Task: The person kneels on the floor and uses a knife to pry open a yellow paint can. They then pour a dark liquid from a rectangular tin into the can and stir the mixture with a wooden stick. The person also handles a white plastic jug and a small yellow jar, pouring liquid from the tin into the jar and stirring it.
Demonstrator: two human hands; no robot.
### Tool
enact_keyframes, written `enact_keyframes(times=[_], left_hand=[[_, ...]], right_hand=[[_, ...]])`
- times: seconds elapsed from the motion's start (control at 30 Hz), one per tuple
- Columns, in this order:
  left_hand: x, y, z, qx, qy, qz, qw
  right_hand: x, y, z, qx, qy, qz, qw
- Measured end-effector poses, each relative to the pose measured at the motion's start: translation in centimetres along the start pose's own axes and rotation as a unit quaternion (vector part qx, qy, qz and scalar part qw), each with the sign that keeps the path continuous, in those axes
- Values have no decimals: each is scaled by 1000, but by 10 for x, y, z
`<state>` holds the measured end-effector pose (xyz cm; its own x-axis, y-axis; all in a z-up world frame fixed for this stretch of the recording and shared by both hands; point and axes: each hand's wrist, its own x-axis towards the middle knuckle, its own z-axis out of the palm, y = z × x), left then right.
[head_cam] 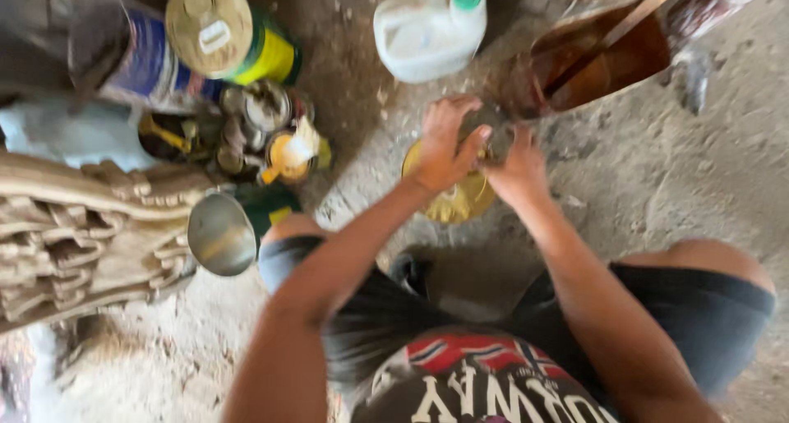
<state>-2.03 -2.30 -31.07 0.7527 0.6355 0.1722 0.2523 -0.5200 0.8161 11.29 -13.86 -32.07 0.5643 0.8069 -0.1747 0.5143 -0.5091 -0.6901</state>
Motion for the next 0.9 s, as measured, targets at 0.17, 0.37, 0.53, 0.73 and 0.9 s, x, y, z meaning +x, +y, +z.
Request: enact_keyframes(times=[0.17,0.37,0.53,0.73,0.9], left_hand=[[-61,17,-64,198,-239,159,937],[-83,16,-61,330,-194,248,890],[-62,2,-57,251,-276,224,900],[-54,39,-105,252,-225,84,937],[-41,77,-183,329,-149,138,922]], right_hand=[[-8,-55,-76,-129,-55,-69,988],[-12,-83,-109,-122,-39,-149,980],[-23,-82,-107,-126,2,-214,969],[-32,-84,-116,-68,50,-211,974],[-32,-85,-107,-69,19,-245,967]])
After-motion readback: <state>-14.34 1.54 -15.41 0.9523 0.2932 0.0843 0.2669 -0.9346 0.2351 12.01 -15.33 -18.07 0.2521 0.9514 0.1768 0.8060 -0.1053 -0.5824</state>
